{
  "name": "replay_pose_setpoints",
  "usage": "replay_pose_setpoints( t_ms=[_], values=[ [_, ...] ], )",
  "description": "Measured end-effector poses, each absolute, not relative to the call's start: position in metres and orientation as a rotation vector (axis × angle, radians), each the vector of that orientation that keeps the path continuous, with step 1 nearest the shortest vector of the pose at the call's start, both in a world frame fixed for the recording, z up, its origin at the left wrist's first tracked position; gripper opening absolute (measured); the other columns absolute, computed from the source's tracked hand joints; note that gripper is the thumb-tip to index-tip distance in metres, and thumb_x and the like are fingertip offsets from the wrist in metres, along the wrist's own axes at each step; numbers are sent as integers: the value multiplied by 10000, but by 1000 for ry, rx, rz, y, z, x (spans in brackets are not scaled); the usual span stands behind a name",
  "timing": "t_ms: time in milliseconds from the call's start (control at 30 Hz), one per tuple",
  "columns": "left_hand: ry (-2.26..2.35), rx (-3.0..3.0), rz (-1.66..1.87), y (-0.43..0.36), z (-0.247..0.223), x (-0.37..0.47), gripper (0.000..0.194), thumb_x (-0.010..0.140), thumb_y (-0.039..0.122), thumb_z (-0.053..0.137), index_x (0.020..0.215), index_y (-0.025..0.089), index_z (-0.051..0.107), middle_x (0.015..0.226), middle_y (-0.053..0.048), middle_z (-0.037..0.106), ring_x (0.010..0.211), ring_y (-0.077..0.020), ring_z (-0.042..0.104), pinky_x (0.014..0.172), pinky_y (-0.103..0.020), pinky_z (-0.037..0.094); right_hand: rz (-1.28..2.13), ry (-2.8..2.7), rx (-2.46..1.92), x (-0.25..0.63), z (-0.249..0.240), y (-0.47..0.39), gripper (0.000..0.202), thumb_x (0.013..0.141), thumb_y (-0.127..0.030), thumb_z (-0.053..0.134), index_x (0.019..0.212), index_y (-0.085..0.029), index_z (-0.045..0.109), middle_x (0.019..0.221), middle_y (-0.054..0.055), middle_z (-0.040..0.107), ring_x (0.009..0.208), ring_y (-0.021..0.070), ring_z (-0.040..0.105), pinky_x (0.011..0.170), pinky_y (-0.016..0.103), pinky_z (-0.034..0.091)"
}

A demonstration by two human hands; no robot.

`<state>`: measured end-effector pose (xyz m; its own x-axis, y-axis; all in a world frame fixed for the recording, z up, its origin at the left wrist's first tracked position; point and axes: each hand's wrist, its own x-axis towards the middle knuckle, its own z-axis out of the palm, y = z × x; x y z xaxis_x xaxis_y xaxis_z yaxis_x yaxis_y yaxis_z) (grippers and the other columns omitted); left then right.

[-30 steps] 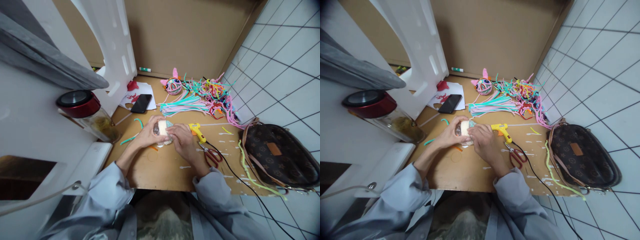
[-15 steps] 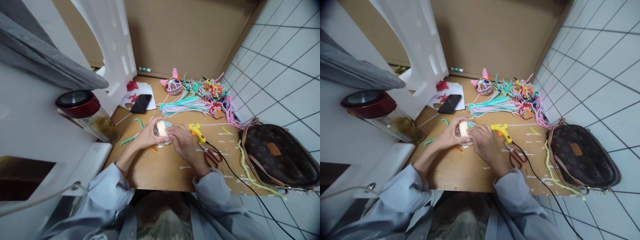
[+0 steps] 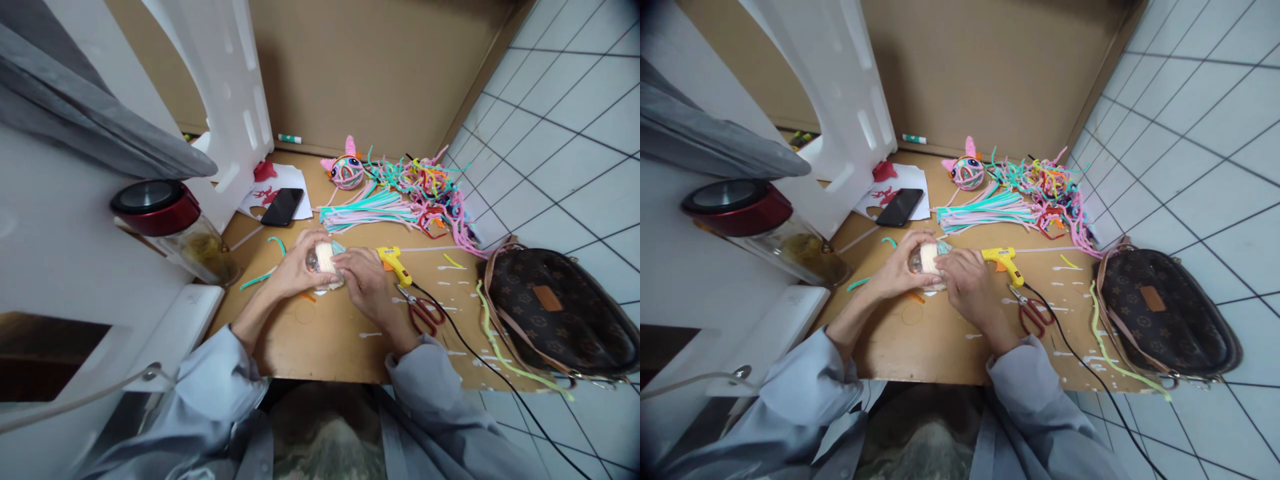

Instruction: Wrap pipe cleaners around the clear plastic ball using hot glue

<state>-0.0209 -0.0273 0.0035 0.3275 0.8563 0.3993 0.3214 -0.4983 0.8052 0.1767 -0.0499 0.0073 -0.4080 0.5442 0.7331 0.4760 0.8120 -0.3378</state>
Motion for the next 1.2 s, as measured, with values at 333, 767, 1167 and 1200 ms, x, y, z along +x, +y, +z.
replay_pose_setpoints(
  t_ms=[333, 767, 1167, 1200],
  values=[
    [987, 2026, 1168, -26, -2, -22, 599, 692, 485, 828, 1148, 208, 556, 1340, -134, 523, 1321, -306, 498, 1128, -460, 391, 108, -2075, -755, 177, 7, -50, 171, 960, -139, 474, 976, -238, 613, 1019, 43, 754, 1005, 206, 649, 886, 392, 466],
    [1001, 2010, 1143, -28, 1, -22, 550, 694, 389, 809, 1145, 209, 548, 1322, -133, 543, 1307, -309, 514, 1123, -463, 390, 102, -2098, -782, 177, 10, -52, 186, 973, -151, 452, 966, -238, 616, 1007, 46, 757, 1009, 203, 649, 901, 390, 455],
    [991, 1993, 1149, -27, -1, -21, 530, 692, 391, 814, 1117, 215, 550, 1313, -127, 555, 1312, -305, 513, 1128, -466, 387, 54, -2110, -754, 178, 10, -51, 187, 951, -117, 472, 982, -232, 616, 1013, 45, 758, 1001, 203, 650, 895, 379, 458],
    [989, 1989, 1152, -27, -1, -21, 530, 691, 390, 812, 1116, 215, 548, 1314, -126, 551, 1311, -302, 512, 1129, -465, 386, 46, -2109, -752, 178, 10, -51, 186, 950, -115, 475, 983, -232, 615, 1011, 45, 758, 999, 204, 650, 892, 377, 457]
  ],
)
